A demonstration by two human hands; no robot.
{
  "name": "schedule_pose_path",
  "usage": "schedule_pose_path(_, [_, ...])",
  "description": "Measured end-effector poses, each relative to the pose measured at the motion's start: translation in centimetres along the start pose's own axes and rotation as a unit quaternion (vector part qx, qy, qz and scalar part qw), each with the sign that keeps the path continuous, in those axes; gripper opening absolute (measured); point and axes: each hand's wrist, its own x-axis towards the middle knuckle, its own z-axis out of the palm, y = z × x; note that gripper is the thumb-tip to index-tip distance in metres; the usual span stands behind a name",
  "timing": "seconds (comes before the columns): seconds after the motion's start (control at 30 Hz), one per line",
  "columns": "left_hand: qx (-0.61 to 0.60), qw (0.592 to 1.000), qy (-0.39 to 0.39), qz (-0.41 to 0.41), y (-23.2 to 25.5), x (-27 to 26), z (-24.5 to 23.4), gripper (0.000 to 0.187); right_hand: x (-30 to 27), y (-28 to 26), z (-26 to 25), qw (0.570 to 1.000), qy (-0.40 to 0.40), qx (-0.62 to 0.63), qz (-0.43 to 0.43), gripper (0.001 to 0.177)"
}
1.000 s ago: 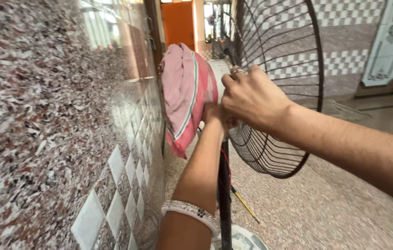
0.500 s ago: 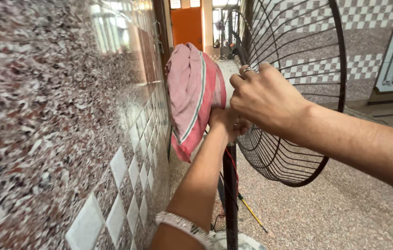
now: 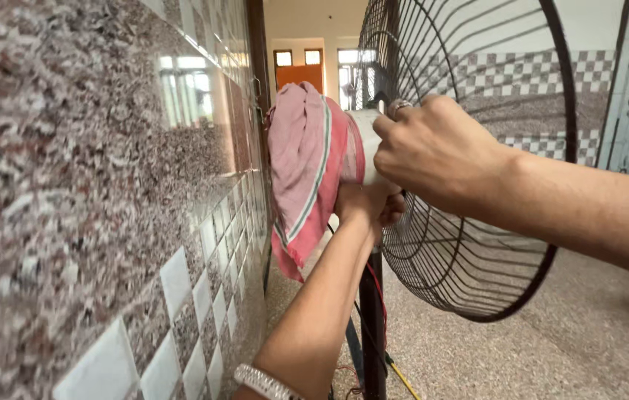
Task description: The person uses a wrench and screwdriver to adjust and tighten components on the rear motor housing of a standing electric fan. They repeatedly loosen and tighten fasteners while holding the fan head, then reposition the fan and continue adjustments.
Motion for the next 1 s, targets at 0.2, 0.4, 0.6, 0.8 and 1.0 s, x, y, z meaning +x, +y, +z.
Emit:
schedule_pose_path(0.2, [-0.055, 0.994, 0.06, 0.066, -1.0, -0.8, 0.8, 0.013, -2.5, -2.7, -1.1, 0.997, -0.019, -0.021, 0.075, 0.024])
schedule_pose_path(0.4, [-0.072, 0.994, -0.066, 0.058, -1.6, -1.7, -1.2, 0.013, -6.4, -5.7, -2.3, 0.974, 0.094, 0.071, 0.192, 0.029])
schedule_pose_path(0.6, [-0.053, 0.996, -0.032, 0.066, -0.9, -1.7, -3.5, 0.01, -8.8, -9.7, -1.8, 0.879, 0.2, 0.29, 0.322, 0.023])
schedule_pose_path(0.8, [-0.002, 0.998, 0.053, 0.033, 2.2, -9.8, -4.6, 0.014, -9.6, -17.1, 1.2, 0.64, 0.126, 0.636, 0.413, 0.015])
schedule_pose_path(1.0, [0.187, 0.982, 0.006, -0.004, 2.4, -14.9, -3.8, 0.018, -6.6, -21.5, 4.7, 0.102, 0.128, 0.929, 0.333, 0.013])
